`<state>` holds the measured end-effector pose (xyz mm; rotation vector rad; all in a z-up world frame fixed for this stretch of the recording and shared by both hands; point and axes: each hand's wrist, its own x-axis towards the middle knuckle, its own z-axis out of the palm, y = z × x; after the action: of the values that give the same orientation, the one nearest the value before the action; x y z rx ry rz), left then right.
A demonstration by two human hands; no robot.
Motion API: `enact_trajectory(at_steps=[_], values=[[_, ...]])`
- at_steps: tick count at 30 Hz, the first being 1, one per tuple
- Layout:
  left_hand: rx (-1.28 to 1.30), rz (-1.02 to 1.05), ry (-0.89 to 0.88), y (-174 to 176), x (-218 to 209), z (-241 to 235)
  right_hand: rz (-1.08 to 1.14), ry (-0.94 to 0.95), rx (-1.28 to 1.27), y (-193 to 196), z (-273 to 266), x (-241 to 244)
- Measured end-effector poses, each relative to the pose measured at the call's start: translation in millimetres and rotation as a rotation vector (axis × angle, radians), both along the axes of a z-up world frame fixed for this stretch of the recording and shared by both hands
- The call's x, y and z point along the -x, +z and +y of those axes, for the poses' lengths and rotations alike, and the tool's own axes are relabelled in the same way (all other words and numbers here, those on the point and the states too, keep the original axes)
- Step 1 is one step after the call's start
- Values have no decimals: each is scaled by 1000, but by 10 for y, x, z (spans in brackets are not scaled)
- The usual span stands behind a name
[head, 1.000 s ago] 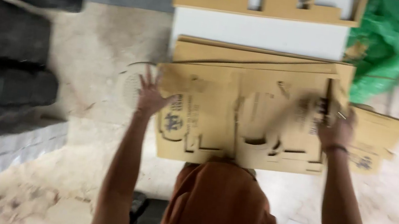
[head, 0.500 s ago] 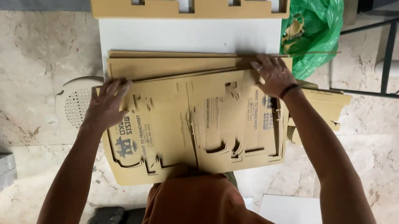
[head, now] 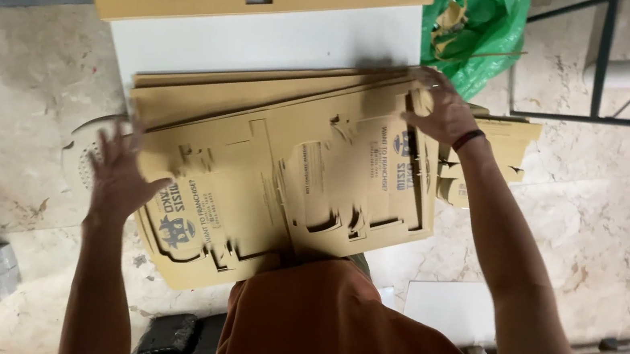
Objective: Separating die-cut cardboard box templates from a larger sheet and folding them into shape.
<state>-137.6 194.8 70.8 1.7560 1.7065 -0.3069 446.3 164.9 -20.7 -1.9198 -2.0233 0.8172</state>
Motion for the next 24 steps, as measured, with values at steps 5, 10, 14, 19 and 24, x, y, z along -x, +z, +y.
enact_trajectory(at_steps=[5,10,14,19,24], values=[[79,-87,504,-384,470,-645,-20,-227,-157,-496,-692,-427],[323,-160,783,-141,305,-978,129,-272,-58,-592,-1069,-418],[316,-276,804,-339,470,-1221,92,-413,42,-460,-1027,-299],[264,-309,815,-346,477,-1336,-99,-353,-19,-409,-1103,-341],[56,-337,799,-716,644,-1609,63,-476,84,-142,-1120,-41]])
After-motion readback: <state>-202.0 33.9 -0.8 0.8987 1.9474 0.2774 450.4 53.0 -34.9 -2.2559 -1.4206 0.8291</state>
